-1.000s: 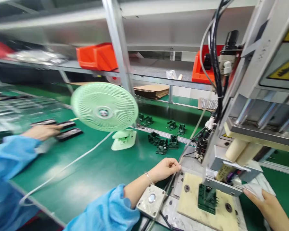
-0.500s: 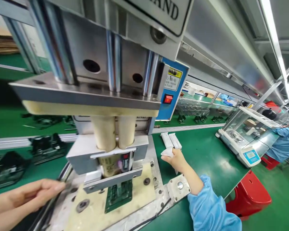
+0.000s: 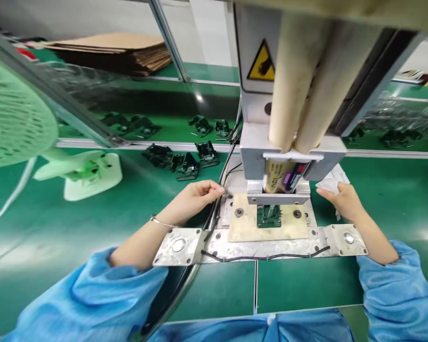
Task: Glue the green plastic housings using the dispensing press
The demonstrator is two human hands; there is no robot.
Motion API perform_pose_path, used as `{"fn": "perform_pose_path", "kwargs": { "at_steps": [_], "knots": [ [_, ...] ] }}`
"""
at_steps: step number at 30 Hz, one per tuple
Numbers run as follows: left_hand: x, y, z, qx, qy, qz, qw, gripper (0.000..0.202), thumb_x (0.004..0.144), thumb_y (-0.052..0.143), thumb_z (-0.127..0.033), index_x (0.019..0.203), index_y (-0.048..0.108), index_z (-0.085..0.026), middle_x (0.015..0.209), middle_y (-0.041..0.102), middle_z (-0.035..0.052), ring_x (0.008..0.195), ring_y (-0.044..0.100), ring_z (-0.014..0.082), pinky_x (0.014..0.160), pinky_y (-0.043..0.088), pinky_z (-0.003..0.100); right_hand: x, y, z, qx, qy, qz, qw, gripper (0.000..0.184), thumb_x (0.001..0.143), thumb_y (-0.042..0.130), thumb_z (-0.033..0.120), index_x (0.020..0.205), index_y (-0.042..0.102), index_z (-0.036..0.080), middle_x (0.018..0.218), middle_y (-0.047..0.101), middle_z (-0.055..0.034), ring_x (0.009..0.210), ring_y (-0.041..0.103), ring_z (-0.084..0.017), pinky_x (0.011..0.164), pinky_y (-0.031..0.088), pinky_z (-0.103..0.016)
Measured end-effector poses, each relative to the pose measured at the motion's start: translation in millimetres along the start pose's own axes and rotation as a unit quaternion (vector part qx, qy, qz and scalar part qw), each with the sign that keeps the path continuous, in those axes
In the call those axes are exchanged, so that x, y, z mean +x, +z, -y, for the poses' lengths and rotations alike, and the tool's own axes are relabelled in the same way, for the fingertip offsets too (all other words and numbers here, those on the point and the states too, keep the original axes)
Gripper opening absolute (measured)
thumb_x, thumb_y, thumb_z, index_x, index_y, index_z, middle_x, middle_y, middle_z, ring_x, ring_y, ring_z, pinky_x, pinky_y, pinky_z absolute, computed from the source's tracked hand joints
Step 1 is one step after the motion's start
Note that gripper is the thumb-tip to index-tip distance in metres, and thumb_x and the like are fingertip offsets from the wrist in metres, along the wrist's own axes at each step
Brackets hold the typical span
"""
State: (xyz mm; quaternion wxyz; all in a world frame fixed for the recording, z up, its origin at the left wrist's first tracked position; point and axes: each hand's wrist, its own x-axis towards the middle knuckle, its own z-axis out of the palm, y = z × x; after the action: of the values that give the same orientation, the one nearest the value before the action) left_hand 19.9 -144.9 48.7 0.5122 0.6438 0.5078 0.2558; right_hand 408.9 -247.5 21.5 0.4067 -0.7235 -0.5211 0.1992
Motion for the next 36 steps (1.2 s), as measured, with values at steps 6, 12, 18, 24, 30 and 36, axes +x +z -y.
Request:
{"fn": "perform_pose_path", "kwargs": {
  "at_steps": [6, 12, 18, 24, 30, 36],
  "knots": [
    [-0.4, -1.5, 1.9, -0.029, 0.001, 0.008, 1.0, 0.049, 0.057, 0.084, -0.06, 0.067, 0.064, -0.016, 0.061, 0.057, -0.0025, 0.059, 0.045, 0.0097, 0.058, 0.04, 0.02, -2.6, -5.3, 4.7, 0.003, 0.032, -0.001, 0.999, 0.031, 0.061, 0.075, 0.052, 0.066, 0.066, 0.023, 0.067, 0.068, -0.0055, 0.074, 0.067, -0.029, 0.064, 0.052, -0.035],
    [-0.5, 0.2, 2.6, -0.053, -0.007, 0.007, 0.999, 0.05, 0.054, 0.086, -0.059, 0.066, 0.064, -0.016, 0.064, 0.06, -0.0019, 0.062, 0.048, 0.0102, 0.061, 0.04, 0.02, -3.6, -7.3, 10.3, -0.006, 0.044, -0.005, 0.999, 0.03, 0.059, 0.074, 0.05, 0.057, 0.057, 0.026, 0.061, 0.064, -0.0041, 0.073, 0.067, -0.029, 0.063, 0.053, -0.036],
    [-0.4, 1.7, 1.1, -0.053, -0.004, -0.002, 0.999, 0.049, 0.053, 0.087, -0.058, 0.065, 0.065, -0.016, 0.062, 0.061, -0.0016, 0.061, 0.049, 0.0107, 0.061, 0.039, 0.022, -3.2, -7.5, 12.8, -0.018, 0.045, -0.008, 0.999, 0.03, 0.057, 0.07, 0.051, 0.058, 0.056, 0.025, 0.063, 0.064, -0.0042, 0.076, 0.067, -0.03, 0.069, 0.053, -0.038],
    [-0.7, 2.8, -0.2, -0.056, -0.003, -0.002, 0.998, 0.048, 0.054, 0.087, -0.056, 0.067, 0.066, -0.015, 0.065, 0.064, -0.0004, 0.063, 0.052, 0.0114, 0.063, 0.041, 0.023, -2.9, -7.3, 10.2, -0.027, 0.043, -0.011, 0.999, 0.031, 0.059, 0.07, 0.053, 0.061, 0.059, 0.024, 0.065, 0.065, -0.0049, 0.076, 0.067, -0.031, 0.066, 0.053, -0.037],
    [-1.1, 1.0, 1.4, -0.046, 0.005, -0.006, 0.999, 0.047, 0.056, 0.086, -0.055, 0.068, 0.066, -0.015, 0.064, 0.064, 0.0002, 0.061, 0.053, 0.012, 0.059, 0.041, 0.023, -3.4, -8.3, 6.3, -0.037, 0.043, -0.011, 0.998, 0.031, 0.061, 0.071, 0.053, 0.066, 0.064, 0.023, 0.068, 0.067, -0.0051, 0.075, 0.066, -0.03, 0.061, 0.052, -0.036],
    [0.8, 1.3, 7.4, -0.026, 0.02, 0.002, 0.999, 0.043, 0.063, 0.082, -0.056, 0.074, 0.069, -0.016, 0.065, 0.065, 0.0014, 0.064, 0.057, 0.0159, 0.066, 0.047, 0.028, -4.2, -8.8, 9.0, -0.051, 0.05, -0.008, 0.997, 0.03, 0.063, 0.074, 0.052, 0.067, 0.066, 0.023, 0.065, 0.067, -0.0055, 0.069, 0.066, -0.03, 0.055, 0.049, -0.035]
  ]
}}
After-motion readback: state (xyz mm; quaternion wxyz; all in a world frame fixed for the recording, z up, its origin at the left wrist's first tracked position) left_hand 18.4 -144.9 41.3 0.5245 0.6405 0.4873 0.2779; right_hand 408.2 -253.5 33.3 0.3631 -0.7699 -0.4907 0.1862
